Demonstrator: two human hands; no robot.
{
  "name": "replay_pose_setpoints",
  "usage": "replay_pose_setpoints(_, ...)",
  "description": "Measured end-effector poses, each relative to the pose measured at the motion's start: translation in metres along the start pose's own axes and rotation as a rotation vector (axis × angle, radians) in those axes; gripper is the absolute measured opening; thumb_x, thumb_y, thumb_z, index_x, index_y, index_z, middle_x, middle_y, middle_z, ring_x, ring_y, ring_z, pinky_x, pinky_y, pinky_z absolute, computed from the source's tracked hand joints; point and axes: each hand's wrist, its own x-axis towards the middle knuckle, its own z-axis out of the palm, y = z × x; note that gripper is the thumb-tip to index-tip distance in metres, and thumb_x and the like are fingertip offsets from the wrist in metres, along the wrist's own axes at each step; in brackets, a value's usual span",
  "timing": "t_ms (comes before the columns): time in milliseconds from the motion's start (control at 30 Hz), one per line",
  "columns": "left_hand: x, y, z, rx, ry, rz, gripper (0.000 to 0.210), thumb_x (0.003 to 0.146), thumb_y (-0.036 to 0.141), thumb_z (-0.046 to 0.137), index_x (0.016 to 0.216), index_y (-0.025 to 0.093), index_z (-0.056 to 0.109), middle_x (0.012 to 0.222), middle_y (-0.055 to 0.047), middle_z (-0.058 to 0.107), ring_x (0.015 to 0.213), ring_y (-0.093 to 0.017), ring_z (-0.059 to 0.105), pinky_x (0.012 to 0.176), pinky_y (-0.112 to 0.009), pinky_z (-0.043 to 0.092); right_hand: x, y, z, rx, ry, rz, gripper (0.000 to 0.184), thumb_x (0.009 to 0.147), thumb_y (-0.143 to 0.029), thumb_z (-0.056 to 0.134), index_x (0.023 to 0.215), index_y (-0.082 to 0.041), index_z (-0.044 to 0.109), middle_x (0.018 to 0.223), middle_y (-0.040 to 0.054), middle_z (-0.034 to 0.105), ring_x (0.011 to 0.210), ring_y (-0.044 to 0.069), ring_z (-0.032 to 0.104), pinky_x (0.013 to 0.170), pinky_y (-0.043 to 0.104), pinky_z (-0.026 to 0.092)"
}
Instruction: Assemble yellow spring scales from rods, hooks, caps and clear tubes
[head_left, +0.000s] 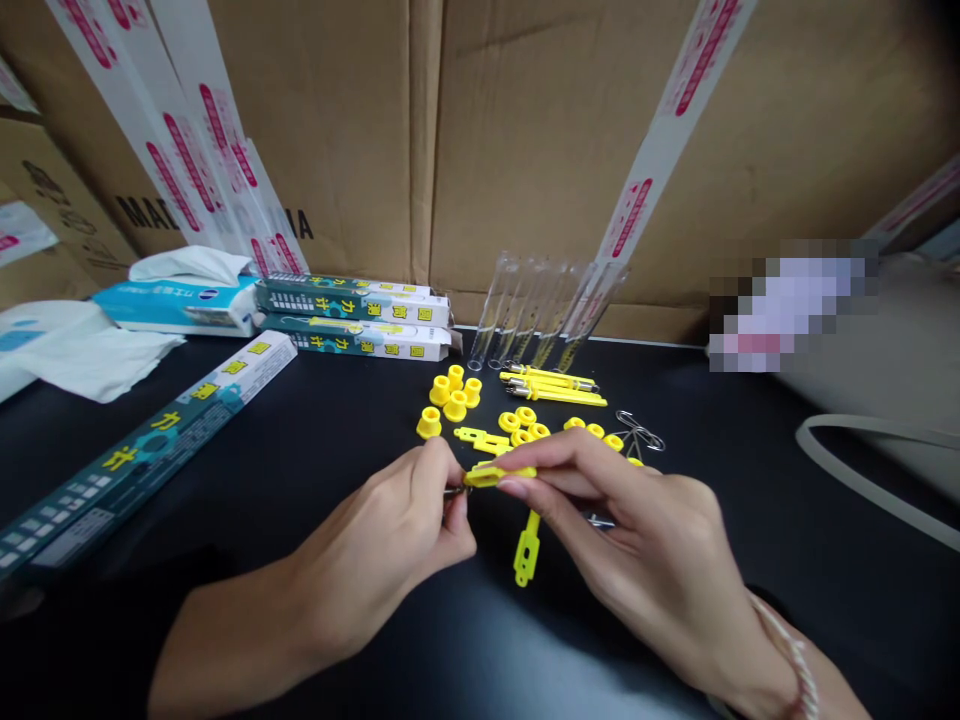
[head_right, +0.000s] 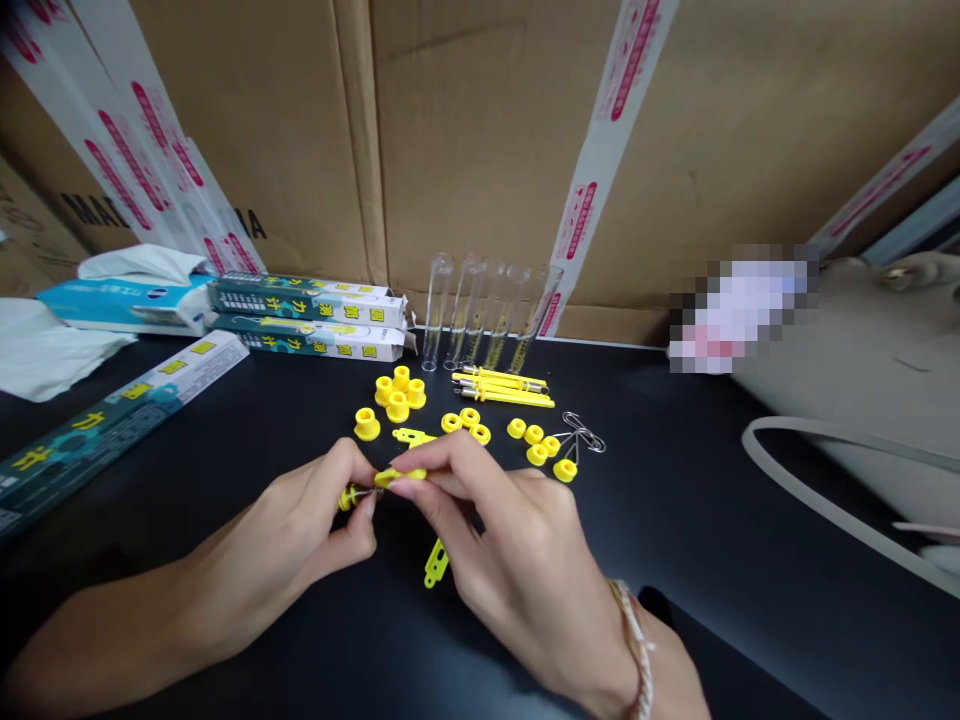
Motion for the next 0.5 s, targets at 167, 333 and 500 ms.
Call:
replay_pose_setpoints(167, 0.0003, -0.0013, 0.0009, 0.062, -0.054, -0.019, 0.012, 0.084, 0.009, 0.044, 0.083, 0.021, 0.043, 0.075, -0.002, 0.063, 0.06, -0.017, 0.065, 0.053, -0.026, 0.049, -0.0023, -0.0006, -0.0029, -0.105, -0.043, -0.07, 0.015, 0.096, -0.013, 0.062, 0.105, -0.024, 0.061, 0.091, -0.0075, 0.078, 0.07, 0.007, 0.075, 0.062, 0.012, 0.052)
replay_pose_setpoints(333, -0.0015, -0.0012, 0.0014, 0.092, -0.076, -0.014, 0.014, 0.083, 0.007, 0.047, 0.084, 0.021, 0.044, 0.076, -0.002, 0.064, 0.062, -0.017, 0.066, 0.054, -0.026, 0.049, -0.0063, -0.0018, -0.0045, -0.21, -0.072, -0.09, 0.018, 0.098, -0.014, 0.058, 0.109, -0.029, 0.059, 0.09, -0.01, 0.078, 0.065, 0.008, 0.075, 0.058, 0.015, 0.052)
replay_pose_setpoints(500, 0.0016, 0.0011, -0.0002, 0.071, -0.054, -0.008, 0.016, 0.081, 0.006, 0.049, 0.083, 0.021, 0.044, 0.075, -0.002, 0.064, 0.063, -0.018, 0.067, 0.053, -0.025, 0.049, -0.0067, -0.0019, -0.0046, -0.19, -0.126, -0.045, 0.016, 0.099, -0.016, 0.058, 0.109, -0.028, 0.056, 0.09, -0.0077, 0.078, 0.067, 0.01, 0.076, 0.057, 0.017, 0.052)
